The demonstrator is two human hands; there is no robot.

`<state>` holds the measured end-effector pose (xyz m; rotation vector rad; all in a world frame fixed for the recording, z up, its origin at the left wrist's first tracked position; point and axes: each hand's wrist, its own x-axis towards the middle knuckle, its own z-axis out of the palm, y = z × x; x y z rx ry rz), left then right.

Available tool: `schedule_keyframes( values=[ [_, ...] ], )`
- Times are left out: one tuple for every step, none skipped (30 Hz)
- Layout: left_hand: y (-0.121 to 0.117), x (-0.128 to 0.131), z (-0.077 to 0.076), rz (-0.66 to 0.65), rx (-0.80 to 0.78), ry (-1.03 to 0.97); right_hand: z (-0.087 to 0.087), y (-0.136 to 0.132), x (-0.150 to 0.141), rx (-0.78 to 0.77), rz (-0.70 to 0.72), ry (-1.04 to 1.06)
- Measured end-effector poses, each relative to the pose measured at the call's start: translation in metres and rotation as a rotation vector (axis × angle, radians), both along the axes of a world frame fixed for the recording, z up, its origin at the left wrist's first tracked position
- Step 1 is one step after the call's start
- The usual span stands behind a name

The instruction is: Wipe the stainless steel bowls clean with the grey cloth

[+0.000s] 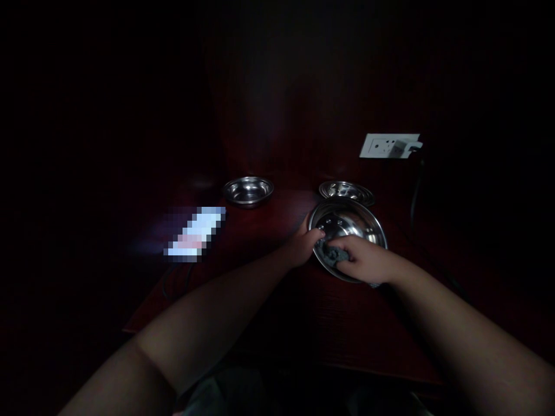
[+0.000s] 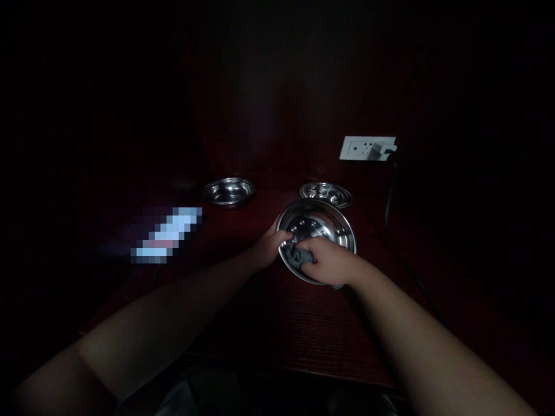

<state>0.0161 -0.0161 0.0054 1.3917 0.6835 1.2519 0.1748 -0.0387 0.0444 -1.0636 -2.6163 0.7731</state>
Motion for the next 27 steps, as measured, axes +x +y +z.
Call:
schedule_keyframes(
  values=[
    [0.0001, -0.0001, 0.0, 0.003, -0.003, 0.004, -0.0001, 0.0001, 0.0001, 0.003, 0.001, 0.003],
    [0.0002, -0.0002, -0.0001, 0.005, -0.005, 0.004, -0.0003, 0.0001, 0.0001, 0.007, 0.002, 0.005],
    [0.0004, -0.0001, -0.0004, 0.006, -0.008, 0.002, -0.0005, 0.0001, 0.0002, 0.012, 0.003, 0.006],
    [0.0006, 0.0, -0.0007, 0.006, -0.012, -0.002, -0.0006, 0.0002, 0.0002, 0.015, 0.004, 0.005],
    [0.0008, 0.0001, -0.001, 0.005, -0.014, -0.004, -0.0006, 0.0002, 0.0002, 0.016, 0.002, 0.004],
    [0.0009, 0.0002, -0.0013, 0.003, -0.016, -0.006, -0.0007, 0.0002, 0.0001, 0.014, -0.001, 0.002],
    [0.0011, 0.0003, -0.0016, 0.0, -0.017, -0.005, -0.0007, 0.0002, 0.0, 0.012, -0.003, 0.0],
    [0.0011, 0.0004, -0.0017, 0.001, -0.021, -0.004, -0.0007, 0.0002, -0.0001, 0.008, -0.002, -0.001],
    [0.0011, 0.0005, -0.0018, 0.004, -0.026, -0.003, -0.0008, 0.0002, -0.0002, 0.005, -0.002, -0.001],
    [0.001, 0.0005, -0.0017, 0.008, -0.029, -0.004, -0.0009, 0.0003, -0.0003, 0.002, -0.003, -0.001],
    [0.0009, 0.0004, -0.0015, 0.01, -0.03, -0.005, -0.0011, 0.0003, -0.0003, 0.001, -0.005, -0.002],
    [0.0007, 0.0002, -0.0013, 0.01, -0.03, -0.006, -0.0013, 0.0004, -0.0004, 0.001, -0.008, -0.003],
    [0.0004, 0.0001, -0.0009, 0.009, -0.026, -0.004, -0.0015, 0.0004, -0.0004, 0.002, -0.011, -0.004],
    [0.0001, -0.0001, -0.0005, 0.008, -0.022, 0.001, -0.0016, 0.0004, -0.0004, 0.0, -0.015, -0.004],
    [-0.0004, -0.0003, 0.0, 0.009, -0.021, 0.008, -0.0017, 0.0004, -0.0005, -0.004, -0.017, -0.003],
    [-0.0009, -0.0005, 0.0006, 0.012, -0.025, 0.015, -0.0018, 0.0003, -0.0006, -0.007, -0.018, -0.001],
    [-0.0014, -0.0006, 0.0012, 0.017, -0.031, 0.021, -0.0017, 0.0003, -0.0008, -0.009, -0.019, 0.002],
    [-0.0019, -0.0007, 0.0017, 0.022, -0.037, 0.024, -0.0015, 0.0002, -0.0009, -0.01, -0.02, 0.005],
    [-0.0023, -0.0007, 0.0021, 0.022, -0.042, 0.026, -0.0013, 0.0001, -0.0011, -0.01, -0.021, 0.007],
    [-0.0025, -0.0008, 0.0024, 0.02, -0.043, 0.025, -0.001, 0.0001, -0.0012, -0.01, -0.02, 0.008],
    [-0.0026, -0.0008, 0.0024, 0.015, -0.04, 0.023, -0.0008, 0.0001, -0.0014, -0.01, -0.018, 0.008],
    [-0.0026, -0.0009, 0.0023, 0.01, -0.035, 0.023, -0.0007, 0.0001, -0.0014, -0.012, -0.015, 0.008],
    [-0.0024, -0.0009, 0.0021, 0.007, -0.032, 0.023, -0.0007, 0.0001, -0.0015, -0.014, -0.014, 0.008],
    [-0.0022, -0.0009, 0.0018, 0.006, -0.031, 0.025, -0.0007, 0.0002, -0.0015, -0.015, -0.014, 0.009],
    [-0.0021, -0.0009, 0.0017, 0.009, -0.033, 0.027, -0.0009, 0.0002, -0.0015, -0.013, -0.015, 0.011],
    [-0.002, -0.0009, 0.0017, 0.012, -0.035, 0.029, -0.0011, 0.0002, -0.0014, -0.011, -0.016, 0.012],
    [-0.002, -0.0008, 0.0019, 0.014, -0.037, 0.028, -0.0013, 0.0001, -0.0014, -0.006, -0.018, 0.013]
  ],
)
